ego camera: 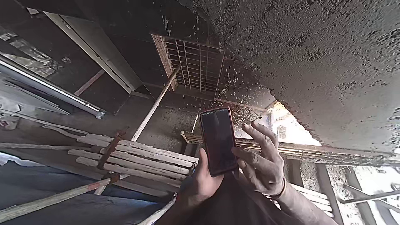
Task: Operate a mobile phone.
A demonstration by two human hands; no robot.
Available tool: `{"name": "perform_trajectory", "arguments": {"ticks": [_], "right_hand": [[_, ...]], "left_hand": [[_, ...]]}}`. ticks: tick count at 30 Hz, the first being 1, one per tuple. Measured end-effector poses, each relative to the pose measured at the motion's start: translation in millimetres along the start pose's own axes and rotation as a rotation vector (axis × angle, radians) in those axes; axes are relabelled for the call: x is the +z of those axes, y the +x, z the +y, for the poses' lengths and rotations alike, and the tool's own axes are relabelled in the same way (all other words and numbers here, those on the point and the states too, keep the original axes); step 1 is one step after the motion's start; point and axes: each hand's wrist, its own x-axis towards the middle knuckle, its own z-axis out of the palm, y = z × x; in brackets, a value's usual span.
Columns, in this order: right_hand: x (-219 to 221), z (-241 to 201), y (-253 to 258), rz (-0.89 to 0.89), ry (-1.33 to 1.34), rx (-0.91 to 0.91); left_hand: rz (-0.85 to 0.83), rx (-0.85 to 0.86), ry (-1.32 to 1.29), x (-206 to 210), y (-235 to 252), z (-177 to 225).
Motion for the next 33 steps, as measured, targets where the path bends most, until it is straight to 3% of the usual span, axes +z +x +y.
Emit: {"name": "perform_trajectory", "arguments": {"ticks": [18,27,33], "right_hand": [[-9.1,8.9,1.5,0.038,0.005,0.088],[-5.8,18.2,-1.5,-0.051,0.296,0.313],[0.4,17.5,-1.4,-0.112,0.406,0.34]], "left_hand": [[-0.016,-0.042,0.073,-1.0,-5.1,-6.1],[0.015,-0.039,0.058,-2.1,-7.9,-11.7],[-0.023,-0.054,0.067,-1.7,-4.8,-12.2]]}}
